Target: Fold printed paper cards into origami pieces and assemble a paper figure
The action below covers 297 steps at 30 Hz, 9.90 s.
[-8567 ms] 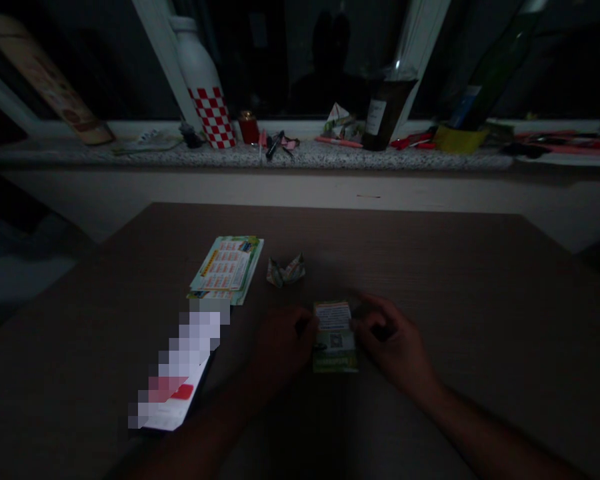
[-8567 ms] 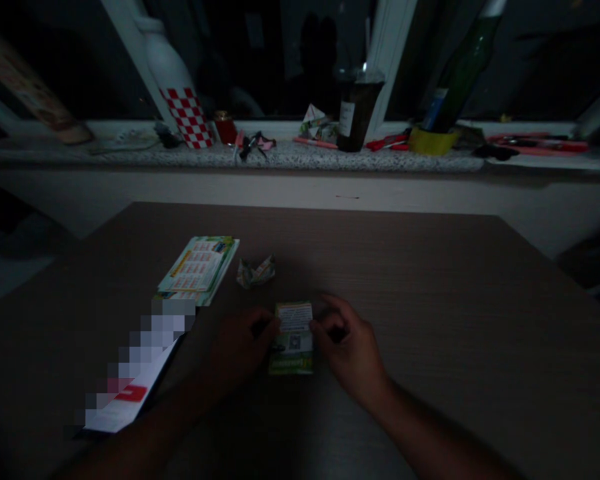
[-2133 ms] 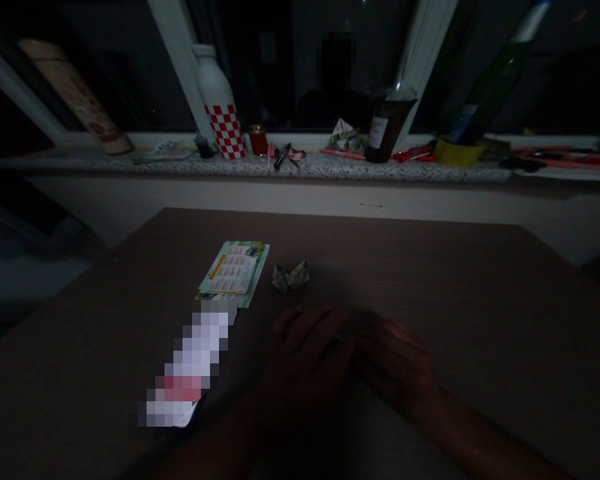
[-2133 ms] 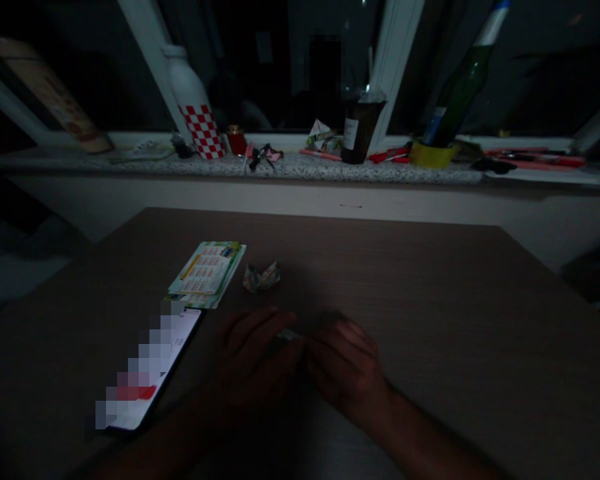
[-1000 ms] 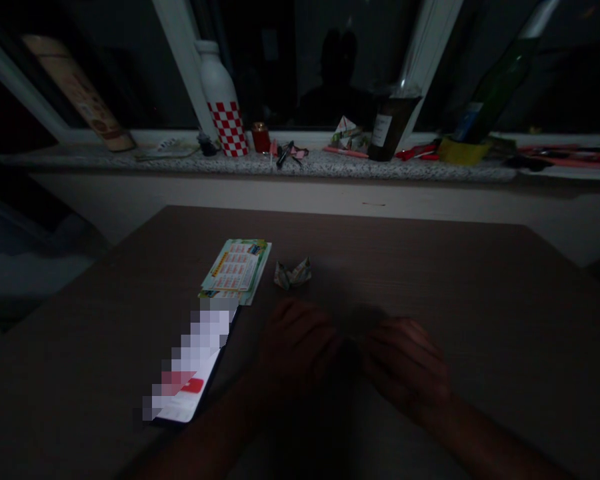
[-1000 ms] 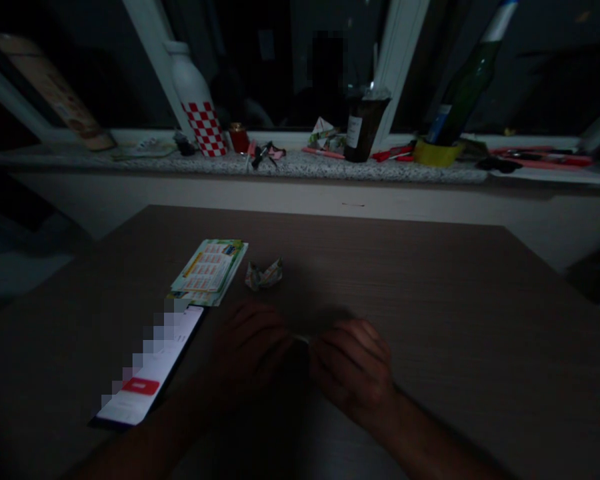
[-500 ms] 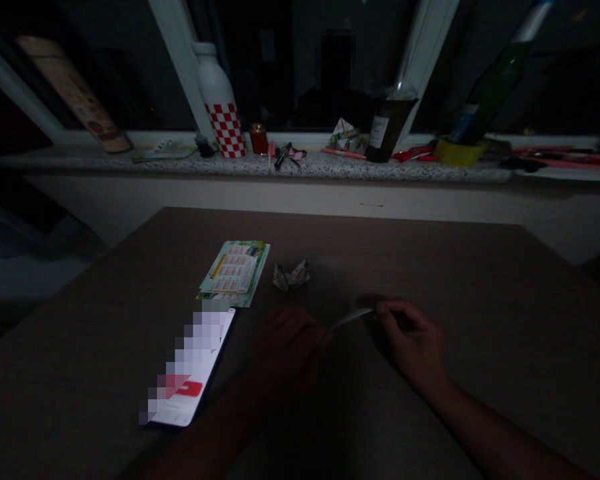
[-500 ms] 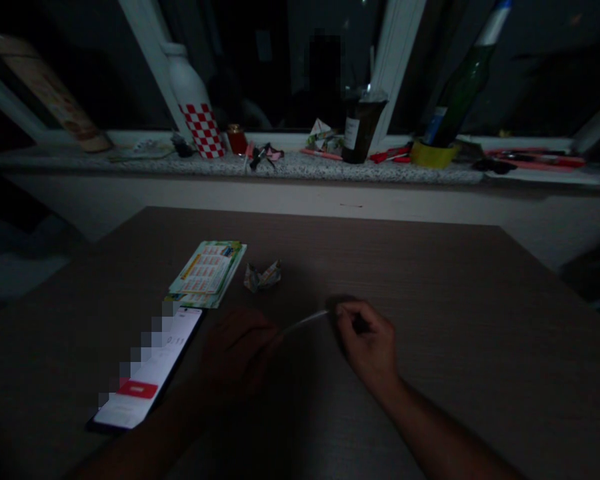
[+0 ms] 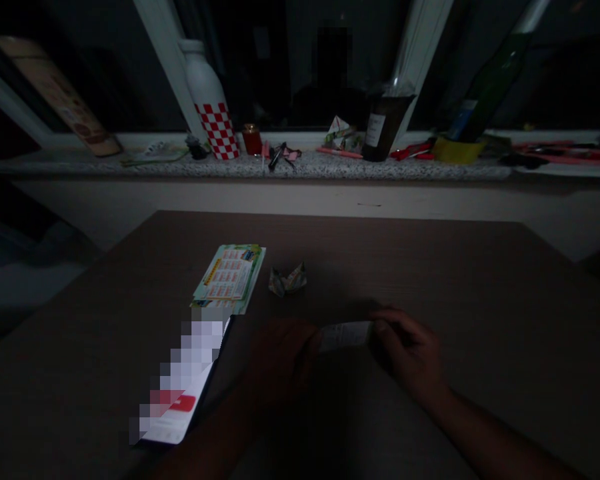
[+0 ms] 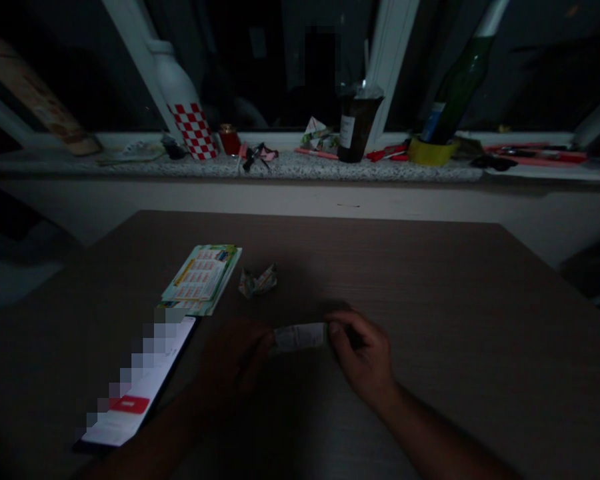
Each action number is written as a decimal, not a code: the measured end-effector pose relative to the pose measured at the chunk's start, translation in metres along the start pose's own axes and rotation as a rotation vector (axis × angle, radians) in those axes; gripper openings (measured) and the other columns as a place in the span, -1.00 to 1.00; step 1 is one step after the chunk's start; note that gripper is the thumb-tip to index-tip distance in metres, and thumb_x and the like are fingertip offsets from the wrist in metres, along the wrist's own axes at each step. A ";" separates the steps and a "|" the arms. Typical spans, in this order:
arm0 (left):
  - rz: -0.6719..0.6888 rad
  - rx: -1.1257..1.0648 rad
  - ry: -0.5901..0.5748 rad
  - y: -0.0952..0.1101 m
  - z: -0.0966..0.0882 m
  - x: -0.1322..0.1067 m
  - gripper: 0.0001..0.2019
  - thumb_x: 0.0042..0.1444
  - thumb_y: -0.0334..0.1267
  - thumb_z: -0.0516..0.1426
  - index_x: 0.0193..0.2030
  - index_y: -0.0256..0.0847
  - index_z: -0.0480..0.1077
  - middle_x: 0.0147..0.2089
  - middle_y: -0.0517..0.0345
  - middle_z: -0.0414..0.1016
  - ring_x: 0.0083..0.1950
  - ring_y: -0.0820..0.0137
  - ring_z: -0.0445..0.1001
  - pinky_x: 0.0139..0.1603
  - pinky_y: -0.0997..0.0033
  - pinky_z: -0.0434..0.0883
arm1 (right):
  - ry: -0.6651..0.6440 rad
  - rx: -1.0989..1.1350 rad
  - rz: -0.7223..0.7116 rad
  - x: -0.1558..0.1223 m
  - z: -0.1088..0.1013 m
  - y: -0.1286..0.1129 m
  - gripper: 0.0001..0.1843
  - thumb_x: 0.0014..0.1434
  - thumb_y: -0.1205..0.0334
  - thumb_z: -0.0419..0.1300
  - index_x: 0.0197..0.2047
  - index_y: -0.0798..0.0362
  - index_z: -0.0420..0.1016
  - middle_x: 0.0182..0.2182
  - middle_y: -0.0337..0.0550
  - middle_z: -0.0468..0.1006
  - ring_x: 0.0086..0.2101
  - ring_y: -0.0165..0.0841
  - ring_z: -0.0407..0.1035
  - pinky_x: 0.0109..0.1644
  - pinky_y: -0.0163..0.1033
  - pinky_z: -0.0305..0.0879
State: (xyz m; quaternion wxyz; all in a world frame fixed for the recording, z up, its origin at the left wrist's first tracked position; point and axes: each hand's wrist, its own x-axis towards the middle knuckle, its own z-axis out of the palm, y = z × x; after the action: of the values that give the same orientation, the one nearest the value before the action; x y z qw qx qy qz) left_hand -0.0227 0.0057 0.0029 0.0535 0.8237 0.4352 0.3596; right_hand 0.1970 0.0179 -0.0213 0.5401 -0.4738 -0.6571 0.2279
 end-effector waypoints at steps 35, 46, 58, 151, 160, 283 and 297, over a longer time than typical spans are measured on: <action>0.140 0.020 0.076 0.008 0.003 0.000 -0.89 0.19 -0.35 0.08 -0.16 -0.21 0.38 -0.28 0.10 0.56 -0.28 0.37 0.53 -0.24 0.37 0.45 | 0.074 0.040 0.155 -0.002 0.006 0.000 -0.88 0.04 0.24 0.29 -0.30 0.03 0.53 -0.47 -0.20 0.58 -0.45 -0.34 0.47 -0.35 -0.27 0.45; 0.333 -0.082 -0.055 0.008 0.004 0.003 -0.82 0.17 -0.38 0.06 -0.07 -0.20 0.34 -0.15 0.04 0.55 -0.14 0.32 0.51 -0.12 0.27 0.44 | -0.188 0.073 -0.064 -0.006 0.005 -0.002 -0.68 0.09 0.35 0.26 -0.05 -0.02 0.51 -0.08 -0.02 0.56 -0.10 -0.22 0.48 -0.04 -0.13 0.46; 0.225 -0.189 -0.030 0.012 0.005 0.001 -0.74 0.12 -0.31 0.17 -0.03 -0.17 0.32 -0.14 0.05 0.51 -0.12 0.30 0.47 -0.05 0.20 0.40 | -0.296 0.150 -0.148 -0.006 0.003 -0.016 -0.90 0.10 0.30 0.27 -0.26 0.00 0.56 -0.11 -0.02 0.57 -0.13 -0.21 0.49 -0.09 -0.13 0.45; 0.264 -0.155 0.150 0.026 -0.008 0.007 -0.86 -0.03 -0.50 0.14 -0.38 -0.17 0.34 -0.49 0.18 0.45 -0.45 0.45 0.41 -0.41 0.44 0.38 | 0.087 -0.126 -0.116 0.002 -0.003 0.001 -0.89 0.13 0.35 0.20 -0.41 0.04 0.54 -0.46 -0.16 0.57 -0.41 -0.31 0.46 -0.34 -0.21 0.37; -0.371 -0.312 0.107 0.009 0.006 -0.002 -0.95 0.13 -0.34 0.09 -0.34 -0.19 0.37 -0.41 0.19 0.47 -0.38 0.42 0.47 -0.39 0.48 0.40 | -0.015 0.111 -0.012 -0.005 -0.002 0.001 -0.77 0.24 0.25 0.08 -0.32 0.05 0.56 -0.47 -0.17 0.59 -0.46 -0.34 0.49 -0.42 -0.30 0.40; -0.522 -0.759 -0.146 0.015 0.012 0.002 -0.84 0.17 -0.23 0.13 -0.29 -0.22 0.52 -0.31 0.13 0.51 -0.28 0.39 0.45 -0.27 0.48 0.35 | -0.204 0.132 -0.070 -0.010 0.006 -0.014 -0.96 0.07 0.31 0.30 -0.41 0.05 0.56 -0.53 -0.18 0.57 -0.51 -0.37 0.44 -0.47 -0.29 0.37; -0.539 -0.811 -0.086 0.016 0.012 0.001 -0.85 0.14 -0.23 0.14 -0.31 -0.23 0.52 -0.32 0.11 0.51 -0.29 0.38 0.46 -0.29 0.46 0.38 | -0.249 0.233 -0.100 -0.008 0.003 -0.019 -0.90 0.13 0.37 0.24 -0.31 0.01 0.59 -0.47 -0.15 0.59 -0.44 -0.33 0.46 -0.41 -0.23 0.39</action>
State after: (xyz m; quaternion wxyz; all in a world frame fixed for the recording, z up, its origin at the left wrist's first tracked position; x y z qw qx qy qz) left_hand -0.0033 -0.0007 0.0011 0.4792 0.6084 0.4554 0.4392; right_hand 0.1865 0.0031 -0.0111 0.5167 -0.3428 -0.7106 0.3324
